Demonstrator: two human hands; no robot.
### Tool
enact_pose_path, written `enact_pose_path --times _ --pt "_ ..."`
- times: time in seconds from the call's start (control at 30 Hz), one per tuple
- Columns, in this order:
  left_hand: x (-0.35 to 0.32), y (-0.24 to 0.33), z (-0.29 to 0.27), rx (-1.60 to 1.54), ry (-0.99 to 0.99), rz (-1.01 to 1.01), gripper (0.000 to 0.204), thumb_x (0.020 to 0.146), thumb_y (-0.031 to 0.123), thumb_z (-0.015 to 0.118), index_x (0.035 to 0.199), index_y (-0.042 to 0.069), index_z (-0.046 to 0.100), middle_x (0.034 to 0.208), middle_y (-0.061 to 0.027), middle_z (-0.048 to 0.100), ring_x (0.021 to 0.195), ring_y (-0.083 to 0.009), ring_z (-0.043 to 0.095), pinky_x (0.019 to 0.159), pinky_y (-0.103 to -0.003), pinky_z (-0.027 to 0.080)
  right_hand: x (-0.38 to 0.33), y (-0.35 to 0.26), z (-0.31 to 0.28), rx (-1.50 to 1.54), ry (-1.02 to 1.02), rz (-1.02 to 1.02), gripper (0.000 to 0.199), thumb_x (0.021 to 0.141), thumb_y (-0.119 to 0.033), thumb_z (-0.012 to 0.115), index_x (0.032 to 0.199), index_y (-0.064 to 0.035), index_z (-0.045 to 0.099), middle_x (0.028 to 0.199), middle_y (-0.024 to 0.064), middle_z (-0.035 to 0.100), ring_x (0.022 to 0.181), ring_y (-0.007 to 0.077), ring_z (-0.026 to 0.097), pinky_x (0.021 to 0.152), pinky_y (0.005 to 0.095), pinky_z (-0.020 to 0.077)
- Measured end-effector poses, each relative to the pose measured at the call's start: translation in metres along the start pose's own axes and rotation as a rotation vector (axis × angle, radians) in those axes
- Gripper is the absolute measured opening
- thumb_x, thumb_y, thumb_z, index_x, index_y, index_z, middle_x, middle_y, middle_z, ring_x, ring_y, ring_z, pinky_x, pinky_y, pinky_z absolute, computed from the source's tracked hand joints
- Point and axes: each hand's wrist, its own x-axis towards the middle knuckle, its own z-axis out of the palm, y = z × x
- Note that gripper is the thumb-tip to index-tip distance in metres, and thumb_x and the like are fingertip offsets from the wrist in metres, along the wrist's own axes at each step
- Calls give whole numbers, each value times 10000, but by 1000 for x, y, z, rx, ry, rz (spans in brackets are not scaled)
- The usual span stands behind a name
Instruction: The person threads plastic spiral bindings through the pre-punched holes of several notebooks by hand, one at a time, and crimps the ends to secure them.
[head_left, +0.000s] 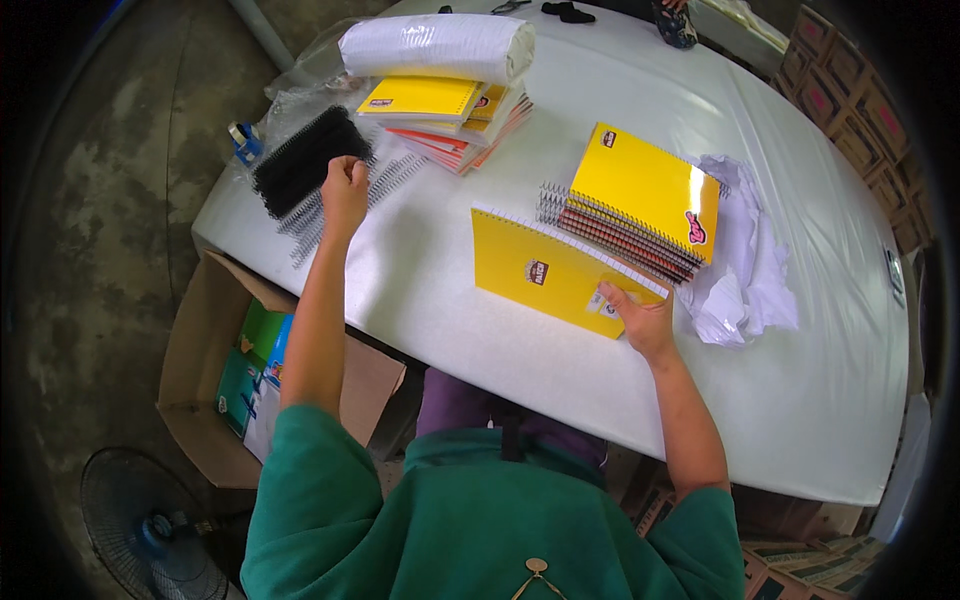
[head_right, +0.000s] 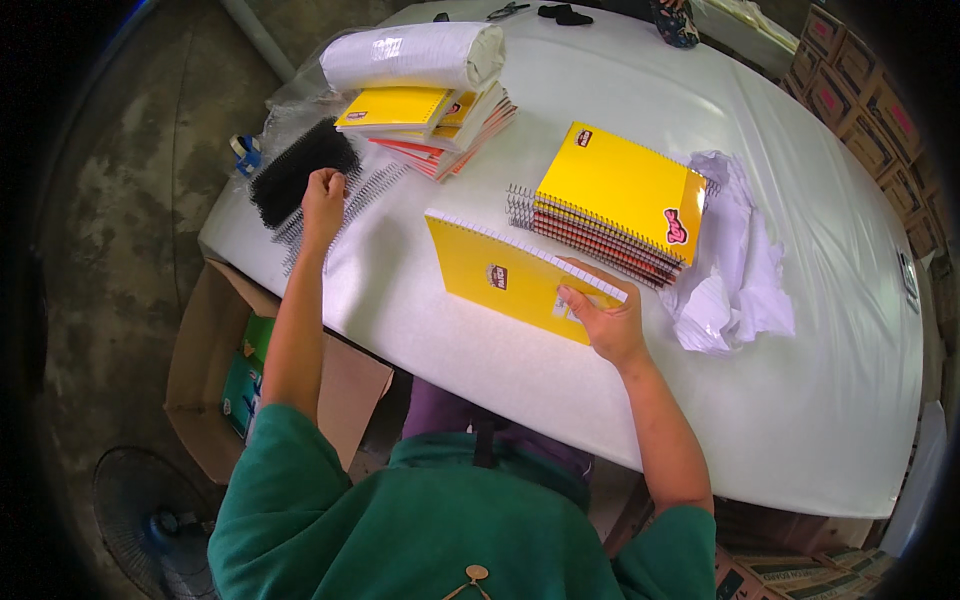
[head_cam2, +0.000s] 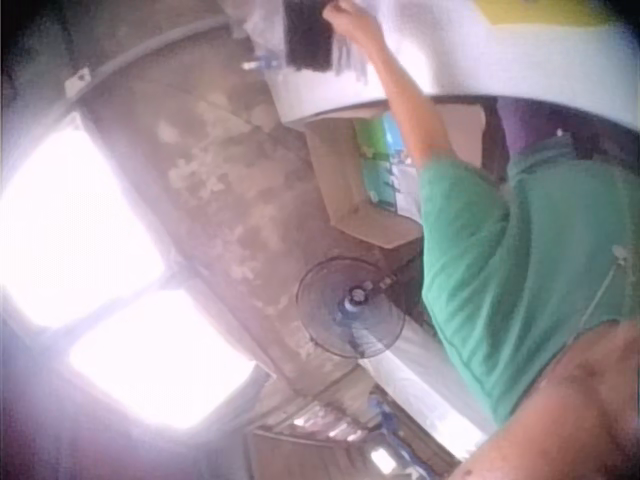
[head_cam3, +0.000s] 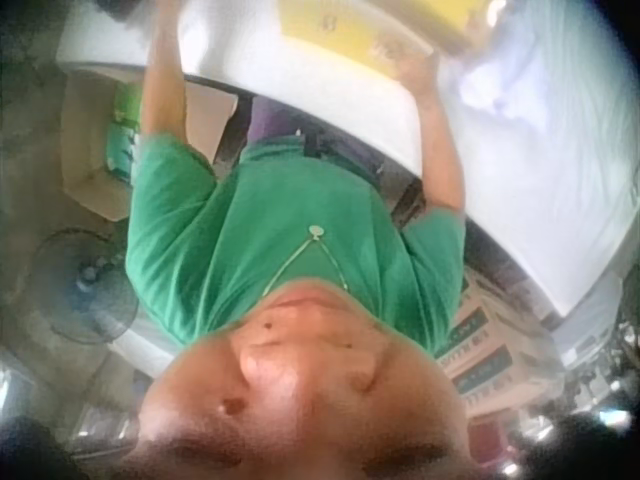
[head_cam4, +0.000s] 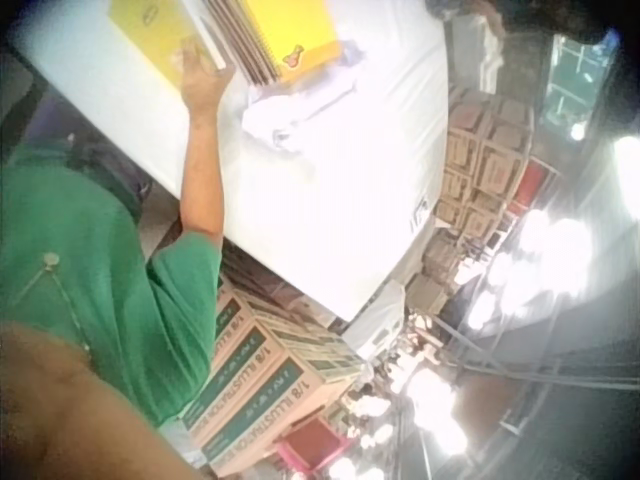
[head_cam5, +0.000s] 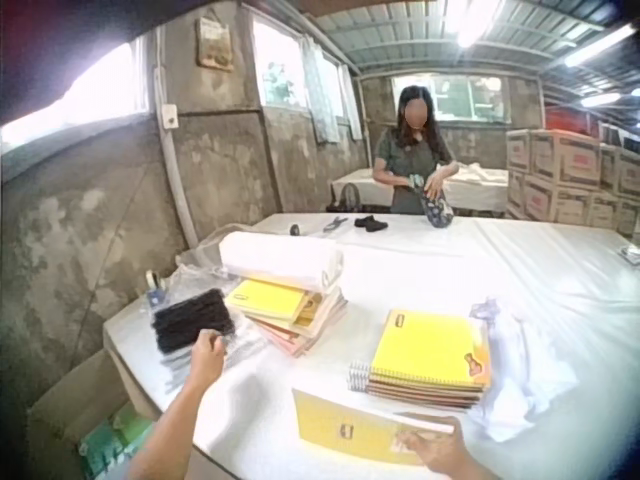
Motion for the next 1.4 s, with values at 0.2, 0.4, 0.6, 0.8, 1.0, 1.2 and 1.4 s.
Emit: enact_pose_path --times 0.2,0.4,0.6,0.8,1.0,1.2,1.4 --pt "-81 89 -21 -505 -733 79 243 928 228 446 882 10 544 637 27 404 600 -71 365 534 -234 324 -3 -4 5 34 62 16 274 815 -16 630 1085 21 605 916 37 634 787 89 569 711 231 475" --pt "-92 88 -8 -400 -698 175 386 936 372 468 778 30 551 610 34 361 569 -57 298 508 -227 269 -2 -3 5 -53 40 -23 261 817 -18 625 1076 11 618 851 36 638 724 75 558 646 209 461" --pt "-83 96 -15 -480 -801 34 421 929 389 477 739 20 545 543 53 329 516 -42 264 467 -221 231 1 -13 5 -147 -21 -70 256 809 12 611 1063 -14 634 838 62 644 674 84 552 613 203 446" --pt "-81 100 -18 -409 -852 -4 384 945 355 457 745 34 527 531 54 382 474 -24 306 435 -187 251 1 -12 10 -101 -32 -146 253 807 34 595 1051 -16 638 931 93 659 743 99 571 654 207 459" --pt "-66 112 -27 -506 -915 118 133 795 93 673 859 59 562 836 -3 563 615 -52 452 536 -178 380 3 -9 0 -92 -119 -153 257 810 16 599 1066 3 623 1008 108 657 808 109 585 688 226 476" --pt "-62 135 -41 86 -863 651 345 777 95 667 1111 68 588 1049 -63 596 829 -196 535 747 -303 424 3 -14 12 86 -31 -62 279 810 -8 611 1087 16 610 910 69 662 758 103 577 674 223 474" --pt "-71 167 -43 409 -696 882 220 805 136 611 1008 51 599 964 -109 612 915 -258 555 830 -365 416 -4 -14 6 -256 -175 -121 357 764 54 590 1111 -30 612 1036 124 647 900 181 632 798 243 491"
